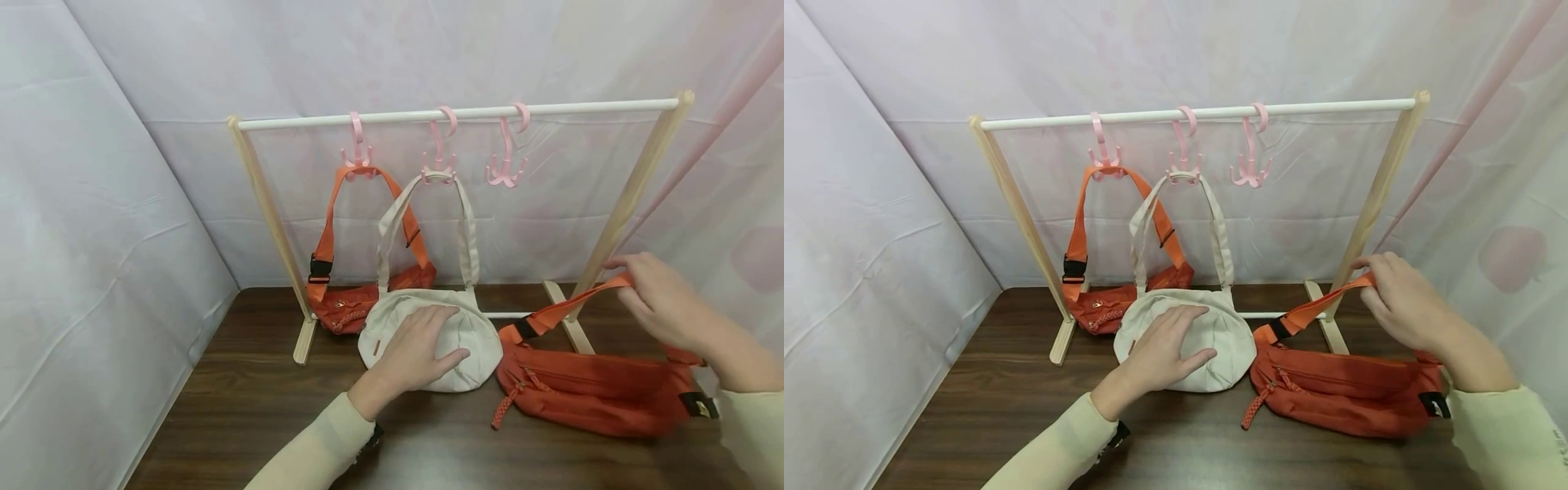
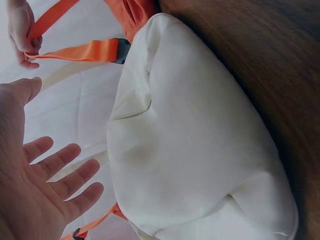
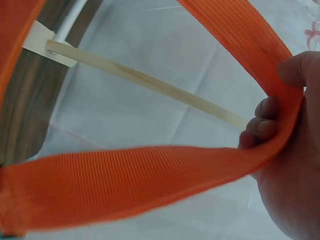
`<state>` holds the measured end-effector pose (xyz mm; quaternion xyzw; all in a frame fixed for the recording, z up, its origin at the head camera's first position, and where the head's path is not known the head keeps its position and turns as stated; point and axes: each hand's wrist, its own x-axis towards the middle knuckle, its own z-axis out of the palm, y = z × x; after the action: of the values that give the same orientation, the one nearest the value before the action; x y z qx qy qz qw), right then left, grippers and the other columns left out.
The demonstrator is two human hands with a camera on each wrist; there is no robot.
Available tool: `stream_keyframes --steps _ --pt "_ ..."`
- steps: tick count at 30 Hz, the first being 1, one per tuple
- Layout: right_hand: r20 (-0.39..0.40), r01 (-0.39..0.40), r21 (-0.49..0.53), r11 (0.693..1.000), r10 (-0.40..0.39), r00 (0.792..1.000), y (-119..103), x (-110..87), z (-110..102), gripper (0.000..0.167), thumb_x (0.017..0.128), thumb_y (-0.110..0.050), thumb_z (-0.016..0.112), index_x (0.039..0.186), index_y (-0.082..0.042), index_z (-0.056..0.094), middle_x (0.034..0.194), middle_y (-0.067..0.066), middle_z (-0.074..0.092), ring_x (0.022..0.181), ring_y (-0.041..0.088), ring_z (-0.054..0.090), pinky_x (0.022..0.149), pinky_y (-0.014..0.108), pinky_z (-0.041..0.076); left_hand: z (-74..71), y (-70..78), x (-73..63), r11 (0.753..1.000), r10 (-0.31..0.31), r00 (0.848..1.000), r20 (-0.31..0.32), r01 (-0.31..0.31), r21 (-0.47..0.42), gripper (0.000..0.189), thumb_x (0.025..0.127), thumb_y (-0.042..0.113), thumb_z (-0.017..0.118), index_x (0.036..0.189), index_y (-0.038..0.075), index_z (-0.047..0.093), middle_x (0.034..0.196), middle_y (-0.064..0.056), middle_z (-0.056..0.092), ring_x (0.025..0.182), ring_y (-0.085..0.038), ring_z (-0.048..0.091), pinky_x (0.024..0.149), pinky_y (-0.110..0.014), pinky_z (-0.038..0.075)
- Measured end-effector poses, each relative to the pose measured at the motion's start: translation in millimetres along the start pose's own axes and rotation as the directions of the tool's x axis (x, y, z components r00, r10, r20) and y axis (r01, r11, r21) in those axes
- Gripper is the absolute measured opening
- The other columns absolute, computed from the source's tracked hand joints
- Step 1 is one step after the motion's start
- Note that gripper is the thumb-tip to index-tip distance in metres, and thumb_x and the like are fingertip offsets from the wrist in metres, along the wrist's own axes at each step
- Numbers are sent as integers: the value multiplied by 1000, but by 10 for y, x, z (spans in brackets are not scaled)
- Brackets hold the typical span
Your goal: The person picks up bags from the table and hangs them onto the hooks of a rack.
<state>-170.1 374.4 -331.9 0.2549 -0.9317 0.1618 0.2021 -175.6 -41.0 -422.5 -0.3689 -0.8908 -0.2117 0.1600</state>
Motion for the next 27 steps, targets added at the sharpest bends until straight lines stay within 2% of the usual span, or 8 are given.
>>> stream_keyframes --steps 4,9,12,17,22,27 --pt "5 -15 -26 1000 15 1000 -21 23 -98 21 101 5 53 120 8 61 121 24 62 111 40 56 86 43 36 -2 39 58 1000 21 1000 -8 -21 -4 67 100 54 69 151 14 52 144 -1 60 136 -20 56 113 -42 45" --pt "-20 7 -70 997 -9 1000 -97 79 -225 17 102 2 57 118 6 64 110 19 64 98 30 56 80 34 36 -32 109 137 999 43 999 -24 -43 -14 67 101 54 68 152 13 52 144 -1 59 135 -18 56 109 -42 47" --pt "-52 38 -106 994 -44 998 -161 115 -310 15 101 4 59 115 3 66 103 13 63 89 21 51 74 27 34 -51 137 182 998 55 998 -33 -56 -20 67 102 53 67 152 12 51 144 -1 59 133 -18 57 108 -40 48" --pt "-89 80 -148 986 -94 992 -270 169 -453 13 99 6 62 110 1 66 94 5 61 83 18 45 71 24 32 -82 167 241 996 89 995 -54 -91 -22 67 103 51 67 152 9 51 141 -2 61 129 -19 59 111 -37 46" --pt "-97 103 -181 978 -122 988 -384 210 -579 13 100 4 64 113 0 65 96 6 60 84 16 43 70 24 33 -117 193 290 994 103 992 -74 -105 -27 67 102 50 69 153 10 51 140 -3 61 127 -18 60 108 -36 48" --pt "-133 177 -177 968 -202 970 -504 298 -657 9 104 -2 62 113 -2 65 98 6 61 85 13 44 72 25 36 -185 242 361 994 101 992 -75 -104 -43 70 103 54 65 154 10 50 146 -3 59 131 -18 58 109 -36 48"
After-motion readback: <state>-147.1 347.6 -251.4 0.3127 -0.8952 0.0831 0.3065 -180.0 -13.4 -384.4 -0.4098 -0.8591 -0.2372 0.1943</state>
